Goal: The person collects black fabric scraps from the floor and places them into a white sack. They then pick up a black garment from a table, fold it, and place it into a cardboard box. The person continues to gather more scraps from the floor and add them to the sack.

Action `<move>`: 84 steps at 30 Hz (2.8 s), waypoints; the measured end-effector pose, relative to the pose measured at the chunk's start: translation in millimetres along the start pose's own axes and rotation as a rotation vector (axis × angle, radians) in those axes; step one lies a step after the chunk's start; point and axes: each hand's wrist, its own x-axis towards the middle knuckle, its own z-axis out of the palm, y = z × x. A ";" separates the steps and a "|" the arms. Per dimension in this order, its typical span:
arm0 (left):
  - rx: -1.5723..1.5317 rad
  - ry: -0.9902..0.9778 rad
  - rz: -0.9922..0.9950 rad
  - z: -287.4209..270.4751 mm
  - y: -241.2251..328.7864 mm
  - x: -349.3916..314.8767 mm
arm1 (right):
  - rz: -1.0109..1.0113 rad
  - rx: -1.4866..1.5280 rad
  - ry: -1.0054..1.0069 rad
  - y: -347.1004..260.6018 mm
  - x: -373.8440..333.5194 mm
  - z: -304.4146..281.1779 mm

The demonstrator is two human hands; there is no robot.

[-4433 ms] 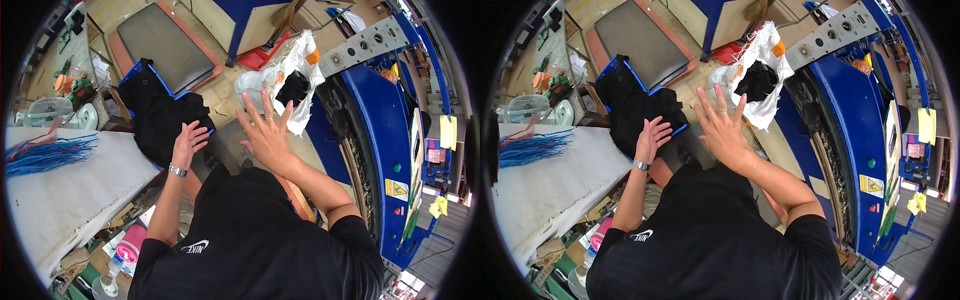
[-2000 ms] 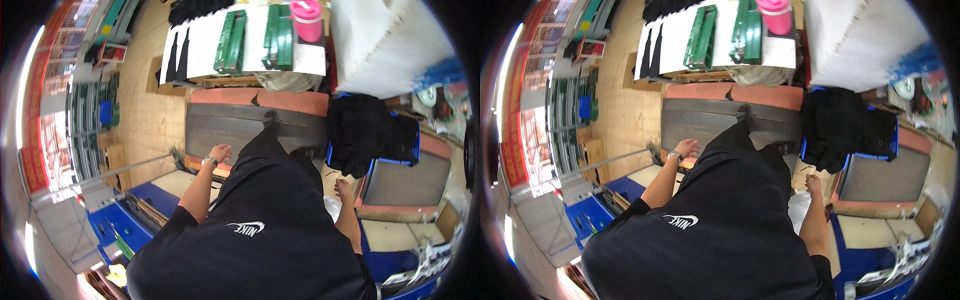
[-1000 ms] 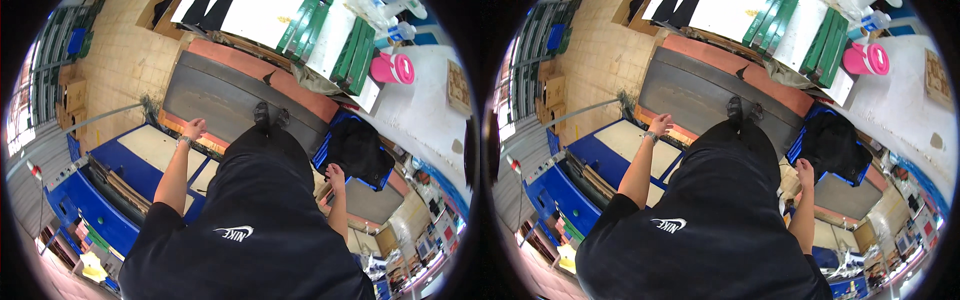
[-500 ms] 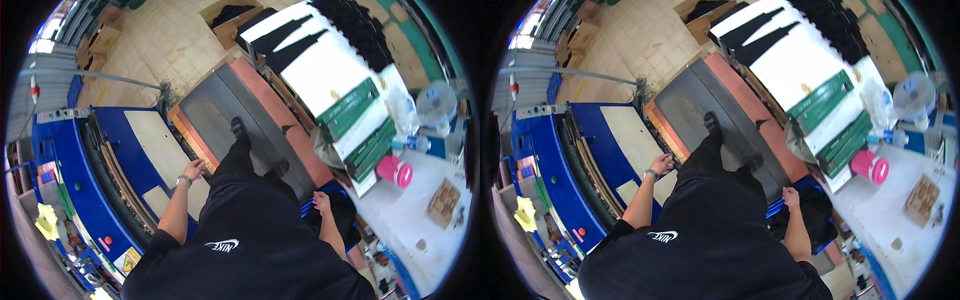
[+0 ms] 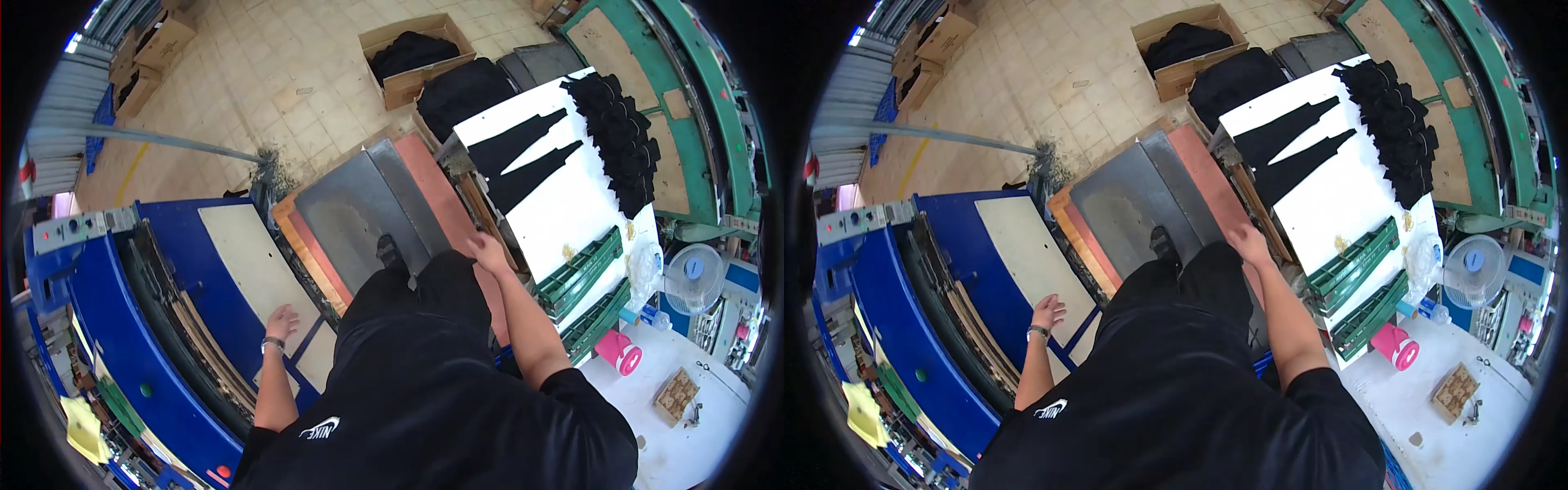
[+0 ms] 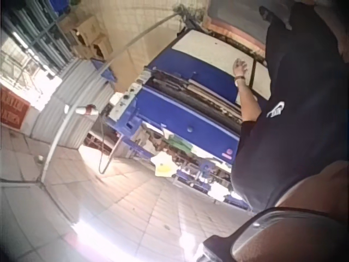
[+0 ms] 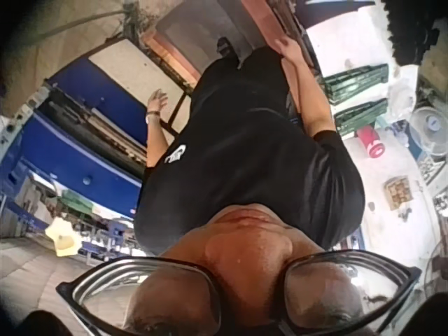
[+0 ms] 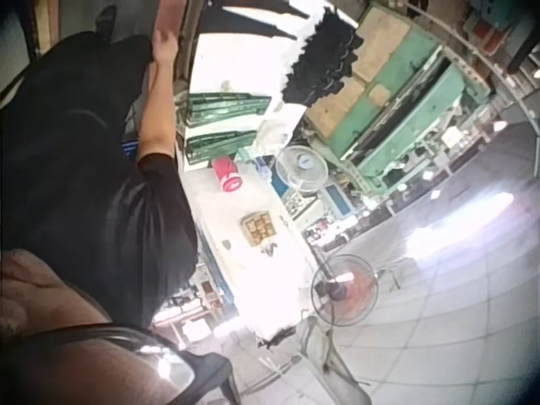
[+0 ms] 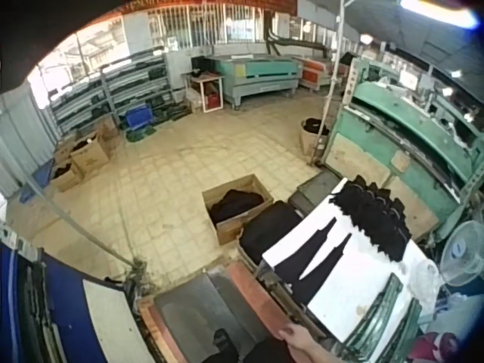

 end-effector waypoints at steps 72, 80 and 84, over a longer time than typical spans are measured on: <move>0.182 -0.045 -0.160 114.3 429.7 40.4 | 0.189 -0.676 -0.124 20.9 633.0 -49.6; 0.053 -0.028 -0.042 111.4 451.5 34.3 | -0.220 -0.522 0.498 -103.8 587.7 -210.8; 0.175 -0.078 0.081 105.5 463.1 52.7 | -0.415 -0.262 0.472 -177.9 543.5 -259.1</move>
